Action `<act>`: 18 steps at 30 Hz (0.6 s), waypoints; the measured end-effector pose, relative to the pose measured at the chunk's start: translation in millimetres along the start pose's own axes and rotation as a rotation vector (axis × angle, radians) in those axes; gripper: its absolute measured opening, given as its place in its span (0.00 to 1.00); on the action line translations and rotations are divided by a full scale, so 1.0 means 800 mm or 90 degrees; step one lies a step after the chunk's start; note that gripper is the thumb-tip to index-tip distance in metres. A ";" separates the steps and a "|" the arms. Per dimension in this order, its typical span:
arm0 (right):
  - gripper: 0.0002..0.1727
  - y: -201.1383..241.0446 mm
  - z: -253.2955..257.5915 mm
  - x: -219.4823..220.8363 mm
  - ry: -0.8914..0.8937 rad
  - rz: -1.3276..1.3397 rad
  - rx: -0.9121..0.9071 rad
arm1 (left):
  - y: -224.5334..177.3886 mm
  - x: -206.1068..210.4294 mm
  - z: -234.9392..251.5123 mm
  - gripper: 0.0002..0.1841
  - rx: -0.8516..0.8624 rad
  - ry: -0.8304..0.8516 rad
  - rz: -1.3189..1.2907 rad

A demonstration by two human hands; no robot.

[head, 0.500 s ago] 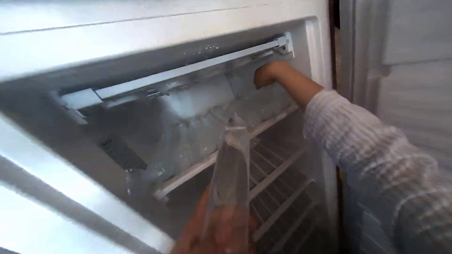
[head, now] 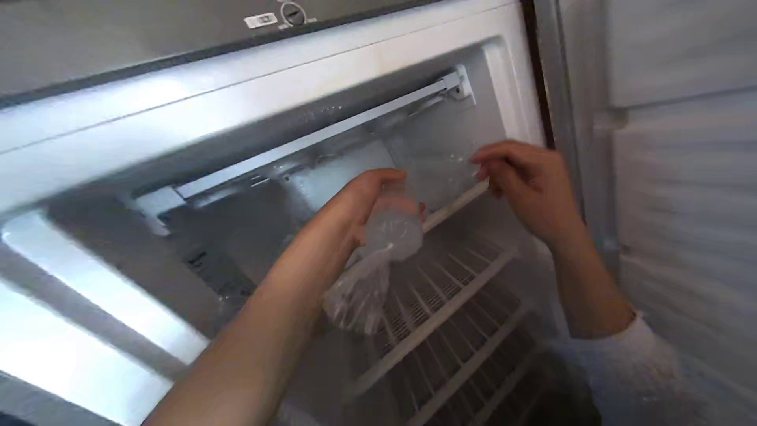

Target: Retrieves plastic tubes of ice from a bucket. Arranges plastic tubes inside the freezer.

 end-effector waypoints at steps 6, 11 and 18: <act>0.15 -0.026 -0.038 -0.023 -0.102 0.020 -0.029 | -0.046 -0.014 0.074 0.15 0.043 -0.115 0.153; 0.15 -0.068 -0.028 -0.003 -0.062 -0.038 0.056 | -0.055 -0.017 0.166 0.22 0.070 -0.158 0.381; 0.27 -0.047 -0.011 0.072 0.001 -0.200 -0.048 | -0.077 -0.032 0.181 0.23 -0.020 -0.255 0.483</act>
Point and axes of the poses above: each hand's wrist, its own z-axis towards the middle knuckle, its own x-axis out of the palm, y = z × x, the point moved 10 cm from there along z, towards the middle knuckle, and after that the axes turned 7 degrees about -x, right-handed, at the moved point
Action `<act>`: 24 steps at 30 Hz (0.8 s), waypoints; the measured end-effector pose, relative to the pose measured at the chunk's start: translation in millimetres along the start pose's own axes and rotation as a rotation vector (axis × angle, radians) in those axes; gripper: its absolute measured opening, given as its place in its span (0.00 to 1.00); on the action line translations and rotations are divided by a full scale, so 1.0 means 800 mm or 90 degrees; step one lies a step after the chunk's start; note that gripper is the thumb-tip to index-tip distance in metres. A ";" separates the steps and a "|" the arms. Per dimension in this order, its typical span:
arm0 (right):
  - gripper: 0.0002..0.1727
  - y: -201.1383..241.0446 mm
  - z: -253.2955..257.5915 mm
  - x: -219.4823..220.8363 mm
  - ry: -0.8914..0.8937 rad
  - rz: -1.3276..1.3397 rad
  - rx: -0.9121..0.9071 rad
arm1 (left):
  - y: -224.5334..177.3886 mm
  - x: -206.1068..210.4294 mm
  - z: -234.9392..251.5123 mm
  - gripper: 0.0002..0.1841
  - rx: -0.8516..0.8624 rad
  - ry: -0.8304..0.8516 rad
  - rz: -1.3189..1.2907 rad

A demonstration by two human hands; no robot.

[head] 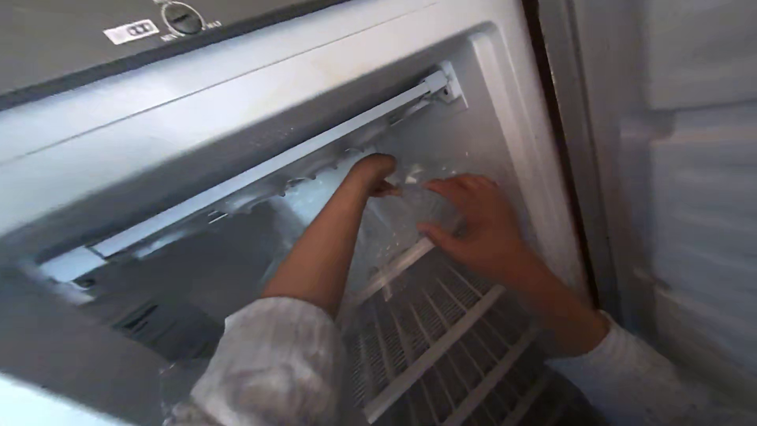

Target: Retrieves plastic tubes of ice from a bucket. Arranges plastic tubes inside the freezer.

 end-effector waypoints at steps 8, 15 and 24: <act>0.32 -0.039 0.016 0.007 0.122 0.065 0.173 | 0.042 -0.003 0.043 0.23 -0.055 0.032 0.038; 0.18 -0.050 0.007 0.021 -0.006 0.152 0.155 | 0.024 0.017 0.056 0.29 0.026 0.054 0.017; 0.31 -0.087 -0.017 -0.027 -0.094 0.133 0.273 | 0.003 0.023 0.066 0.20 0.131 -0.038 0.350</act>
Point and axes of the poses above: each hand's wrist, its own z-axis towards the middle knuckle, its own x-axis out of the palm, y = z × x, the point moved 10 cm from there along z, towards the middle knuckle, and after that the axes turned 7 degrees about -x, right-handed, at the moved point
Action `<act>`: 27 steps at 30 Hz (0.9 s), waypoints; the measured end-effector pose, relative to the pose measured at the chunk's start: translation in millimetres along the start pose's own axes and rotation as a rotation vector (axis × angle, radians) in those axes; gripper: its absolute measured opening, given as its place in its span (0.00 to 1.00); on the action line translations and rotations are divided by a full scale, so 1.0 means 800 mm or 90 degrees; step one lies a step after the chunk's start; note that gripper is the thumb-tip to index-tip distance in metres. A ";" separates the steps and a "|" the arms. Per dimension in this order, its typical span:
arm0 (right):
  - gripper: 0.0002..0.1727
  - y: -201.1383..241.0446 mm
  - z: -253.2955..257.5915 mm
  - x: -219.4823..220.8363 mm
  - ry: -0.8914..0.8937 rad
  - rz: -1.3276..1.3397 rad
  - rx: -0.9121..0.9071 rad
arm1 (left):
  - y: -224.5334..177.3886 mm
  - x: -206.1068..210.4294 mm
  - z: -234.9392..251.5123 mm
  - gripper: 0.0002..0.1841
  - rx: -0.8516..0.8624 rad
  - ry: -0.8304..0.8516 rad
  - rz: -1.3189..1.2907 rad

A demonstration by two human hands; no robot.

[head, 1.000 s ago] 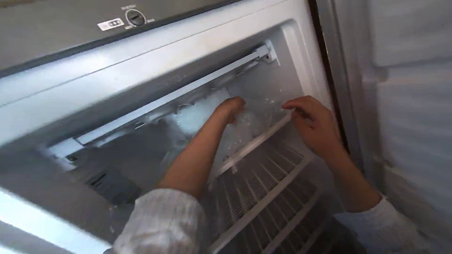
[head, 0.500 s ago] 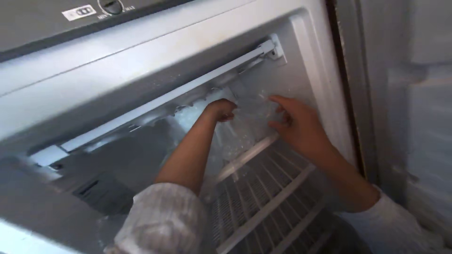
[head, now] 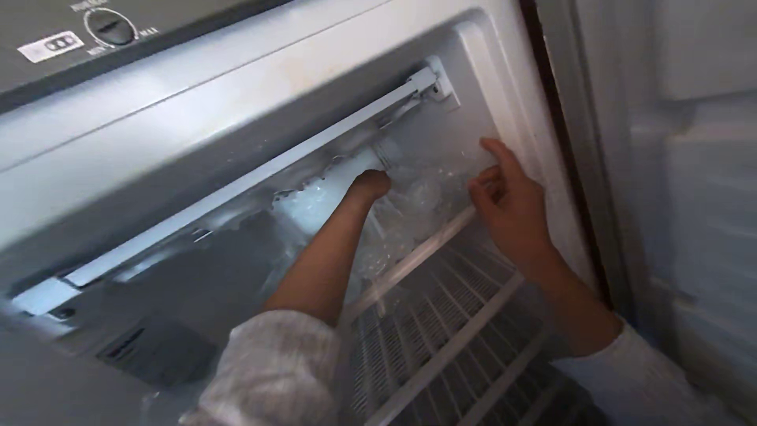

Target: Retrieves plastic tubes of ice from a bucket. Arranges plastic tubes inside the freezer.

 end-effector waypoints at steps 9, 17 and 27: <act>0.12 0.012 0.022 0.020 -0.006 -0.026 -0.134 | -0.039 0.002 -0.071 0.28 -0.019 0.089 -0.393; 0.11 0.006 0.013 0.018 -0.004 0.010 -0.141 | -0.029 0.011 -0.040 0.25 -0.009 0.056 -0.427; 0.26 0.025 -0.054 -0.022 -0.084 0.109 -0.096 | -0.028 -0.004 -0.088 0.32 -0.012 0.050 -0.399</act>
Point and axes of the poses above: each hand's wrist, its own z-axis towards the middle knuckle, its own x-axis out of the palm, y = z × x, the point moved 10 cm from there along z, towards the middle knuckle, and after that the axes turned 7 degrees about -x, right-handed, at the moved point
